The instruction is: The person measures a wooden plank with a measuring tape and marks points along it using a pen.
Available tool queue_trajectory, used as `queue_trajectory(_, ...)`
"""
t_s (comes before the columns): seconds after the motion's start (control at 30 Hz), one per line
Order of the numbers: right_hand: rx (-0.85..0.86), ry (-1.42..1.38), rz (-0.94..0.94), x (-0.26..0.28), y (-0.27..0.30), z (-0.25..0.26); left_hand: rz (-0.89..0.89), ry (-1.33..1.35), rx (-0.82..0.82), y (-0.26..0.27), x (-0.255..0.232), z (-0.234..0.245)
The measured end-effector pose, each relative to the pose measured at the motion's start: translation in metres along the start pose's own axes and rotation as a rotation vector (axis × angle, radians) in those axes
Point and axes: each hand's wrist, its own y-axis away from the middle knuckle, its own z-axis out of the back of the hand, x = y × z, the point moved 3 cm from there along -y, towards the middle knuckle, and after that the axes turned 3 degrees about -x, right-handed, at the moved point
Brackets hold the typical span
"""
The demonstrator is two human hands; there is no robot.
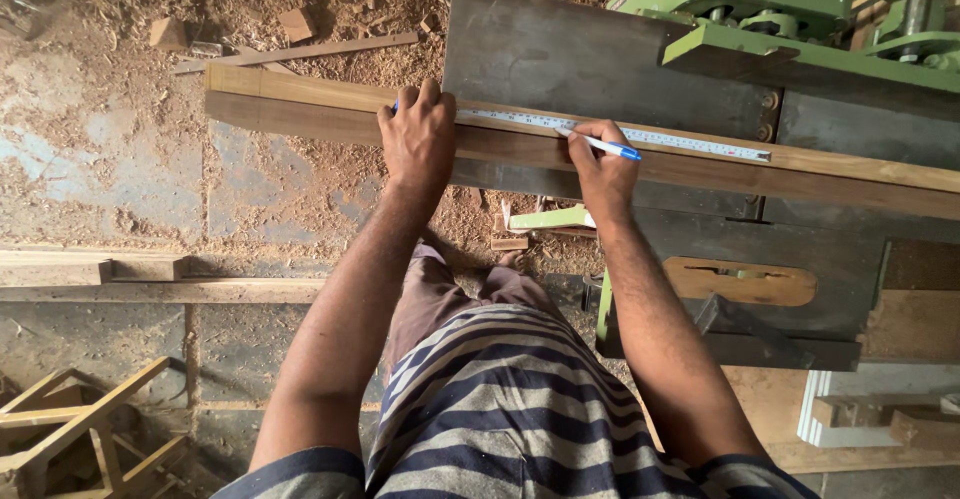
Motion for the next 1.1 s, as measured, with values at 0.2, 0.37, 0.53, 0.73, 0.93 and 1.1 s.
queue_trajectory(0.2, 0.011, 0.030, -0.015, 0.001, 0.000, 0.000, -0.018, -0.012, 0.036, -0.002, 0.001, -0.002)
queue_trajectory(0.37, 0.006, 0.031, -0.009, 0.001, 0.001, 0.000, -0.016, -0.009, 0.049, -0.002, 0.002, -0.006)
queue_trajectory(0.53, 0.001, 0.000, 0.035, 0.002, 0.002, 0.000, -0.012, 0.017, -0.003, 0.001, 0.003, -0.007)
queue_trajectory(0.73, 0.004, 0.005, -0.013, 0.002, 0.002, 0.000, -0.006, 0.004, -0.014, 0.000, 0.002, -0.005)
queue_trajectory(0.93, 0.005, 0.018, 0.057, 0.001, 0.002, 0.000, -0.010, -0.004, 0.002, -0.001, 0.002, -0.003)
queue_trajectory(1.1, -0.008, -0.008, -0.034, -0.006, 0.001, 0.000, -0.018, -0.008, -0.010, 0.000, 0.002, -0.002)
